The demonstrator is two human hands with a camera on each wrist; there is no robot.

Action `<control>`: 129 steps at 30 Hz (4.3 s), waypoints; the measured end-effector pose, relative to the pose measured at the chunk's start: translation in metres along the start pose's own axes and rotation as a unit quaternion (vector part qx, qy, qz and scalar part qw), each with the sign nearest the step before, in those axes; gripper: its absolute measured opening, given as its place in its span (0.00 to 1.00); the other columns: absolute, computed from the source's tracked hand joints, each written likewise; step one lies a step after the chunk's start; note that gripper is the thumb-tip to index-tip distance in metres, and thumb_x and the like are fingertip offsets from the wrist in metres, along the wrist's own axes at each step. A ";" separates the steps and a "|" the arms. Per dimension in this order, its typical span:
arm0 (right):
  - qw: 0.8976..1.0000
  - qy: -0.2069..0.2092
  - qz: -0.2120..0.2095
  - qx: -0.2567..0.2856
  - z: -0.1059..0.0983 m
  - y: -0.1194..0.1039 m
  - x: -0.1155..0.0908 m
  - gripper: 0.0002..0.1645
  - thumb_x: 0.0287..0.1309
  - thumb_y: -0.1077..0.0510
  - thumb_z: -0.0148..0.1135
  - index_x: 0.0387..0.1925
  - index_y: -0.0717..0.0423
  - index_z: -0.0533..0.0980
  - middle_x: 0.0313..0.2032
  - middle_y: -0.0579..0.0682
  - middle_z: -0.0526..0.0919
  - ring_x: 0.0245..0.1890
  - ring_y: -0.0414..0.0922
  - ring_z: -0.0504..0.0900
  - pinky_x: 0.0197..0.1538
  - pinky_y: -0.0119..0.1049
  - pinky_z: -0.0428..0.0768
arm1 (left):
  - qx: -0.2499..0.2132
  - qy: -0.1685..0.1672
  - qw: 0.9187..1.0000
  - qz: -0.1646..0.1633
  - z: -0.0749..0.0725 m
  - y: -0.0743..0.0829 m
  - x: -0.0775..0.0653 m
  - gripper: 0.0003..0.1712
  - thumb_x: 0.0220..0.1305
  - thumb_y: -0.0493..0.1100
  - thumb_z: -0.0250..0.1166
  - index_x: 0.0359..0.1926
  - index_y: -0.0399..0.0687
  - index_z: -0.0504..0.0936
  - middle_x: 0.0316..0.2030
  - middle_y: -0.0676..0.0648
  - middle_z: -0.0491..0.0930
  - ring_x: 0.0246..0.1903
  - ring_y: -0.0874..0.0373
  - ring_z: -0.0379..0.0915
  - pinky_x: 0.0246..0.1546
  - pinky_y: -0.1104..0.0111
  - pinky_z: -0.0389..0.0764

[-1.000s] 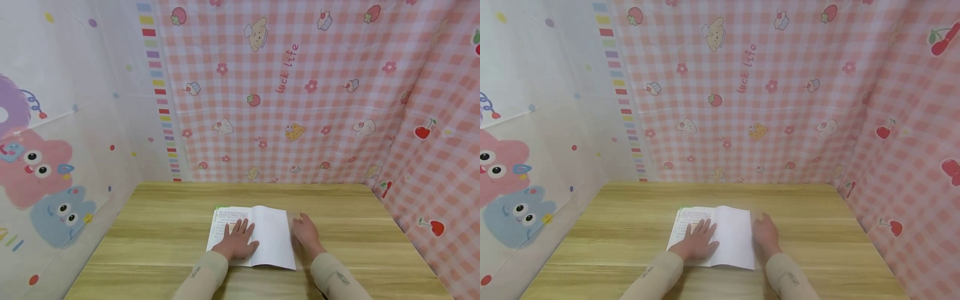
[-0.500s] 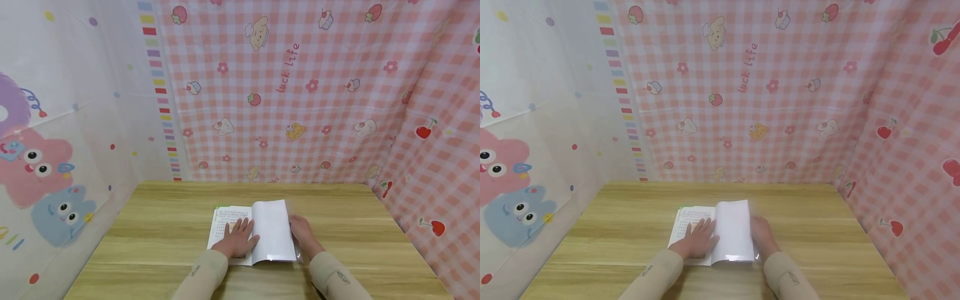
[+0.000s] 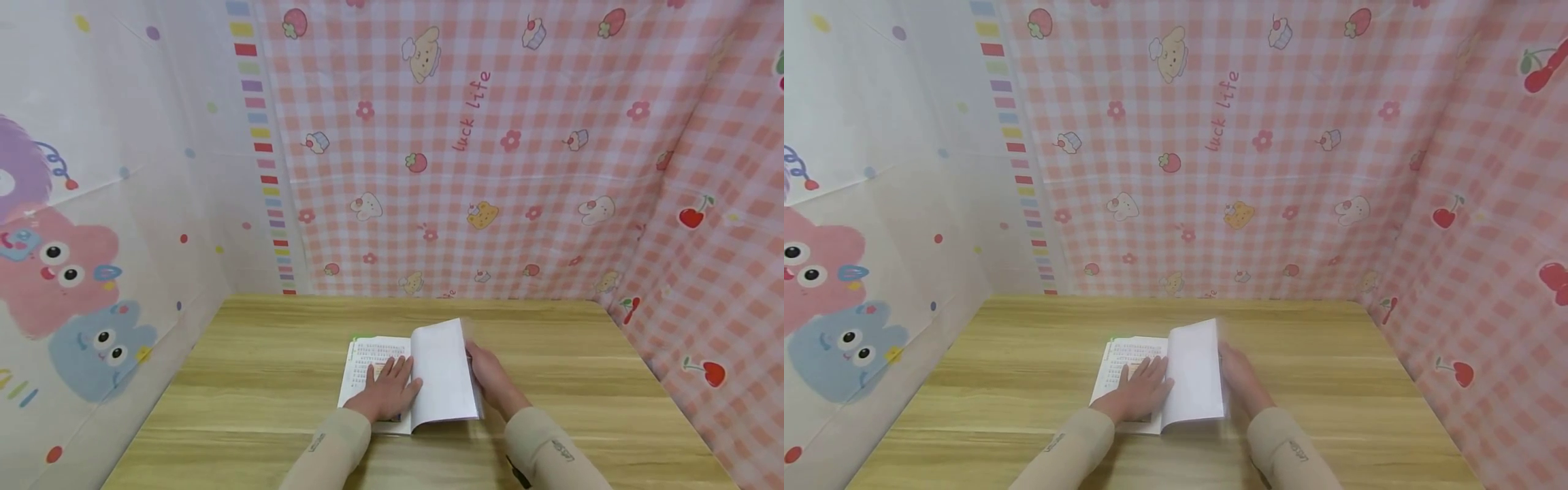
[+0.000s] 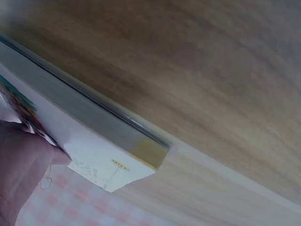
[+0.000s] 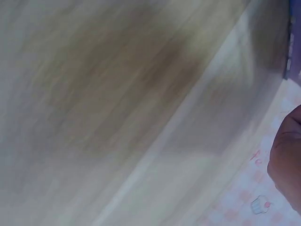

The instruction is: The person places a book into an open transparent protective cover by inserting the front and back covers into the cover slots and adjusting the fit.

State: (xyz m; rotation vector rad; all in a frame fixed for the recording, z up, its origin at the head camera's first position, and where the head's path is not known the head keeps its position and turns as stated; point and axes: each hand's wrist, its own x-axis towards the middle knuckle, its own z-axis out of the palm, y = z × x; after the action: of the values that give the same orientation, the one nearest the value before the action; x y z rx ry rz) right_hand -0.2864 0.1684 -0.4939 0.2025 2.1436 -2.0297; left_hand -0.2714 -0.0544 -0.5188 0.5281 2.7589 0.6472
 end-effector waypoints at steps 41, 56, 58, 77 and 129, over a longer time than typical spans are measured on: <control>0.992 -0.118 -0.018 0.037 0.047 -0.025 -0.011 0.36 0.77 0.38 0.32 0.61 0.64 0.68 0.45 0.54 0.81 0.38 0.45 0.81 0.37 0.39 0.80 | -0.279 0.155 0.942 0.098 -0.037 0.038 0.006 0.32 0.78 0.60 0.42 0.68 0.45 0.72 0.65 0.39 0.70 0.64 0.44 0.64 0.64 0.48 0.64; 0.986 -0.156 -0.048 -0.039 0.056 -0.021 -0.014 0.33 0.77 0.43 0.39 0.70 0.61 0.65 0.54 0.60 0.78 0.47 0.54 0.82 0.44 0.49 0.82 | -0.270 0.138 0.951 0.058 -0.047 0.036 0.002 0.37 0.75 0.66 0.46 0.75 0.52 0.62 0.69 0.40 0.63 0.62 0.43 0.68 0.59 0.48 0.71; 0.985 -0.157 -0.053 -0.048 0.058 -0.019 -0.015 0.31 0.77 0.46 0.40 0.71 0.60 0.63 0.56 0.62 0.77 0.48 0.57 0.81 0.46 0.51 0.82 | -0.271 0.127 0.953 0.040 -0.050 0.039 0.001 0.41 0.71 0.69 0.49 0.75 0.52 0.61 0.70 0.40 0.63 0.63 0.42 0.67 0.59 0.47 0.71; 0.802 -0.170 -0.216 -0.530 0.058 0.017 -0.021 0.41 0.65 0.46 0.62 0.70 0.66 0.64 0.70 0.69 0.60 0.69 0.65 0.62 0.67 0.60 0.61 | -0.261 0.127 0.957 -0.017 -0.059 -0.002 -0.006 0.21 0.76 0.45 0.49 0.56 0.35 0.80 0.46 0.38 0.83 0.46 0.45 0.79 0.50 0.51 0.78; 0.789 -0.122 -0.190 -0.571 0.061 0.033 -0.013 0.48 0.66 0.34 0.54 0.74 0.60 0.58 0.75 0.63 0.53 0.74 0.63 0.51 0.69 0.68 0.49 | 0.068 0.076 0.991 -0.086 -0.008 -0.051 -0.014 0.41 0.75 0.60 0.45 0.76 0.39 0.54 0.76 0.32 0.43 0.74 0.35 0.37 0.69 0.38 0.32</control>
State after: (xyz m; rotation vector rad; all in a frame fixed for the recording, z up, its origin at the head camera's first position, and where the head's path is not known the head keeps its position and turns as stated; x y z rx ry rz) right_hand -0.2644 0.1095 -0.5260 -0.6598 2.8938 -0.4598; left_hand -0.2764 -0.1057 -0.5338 0.2722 2.9642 0.4800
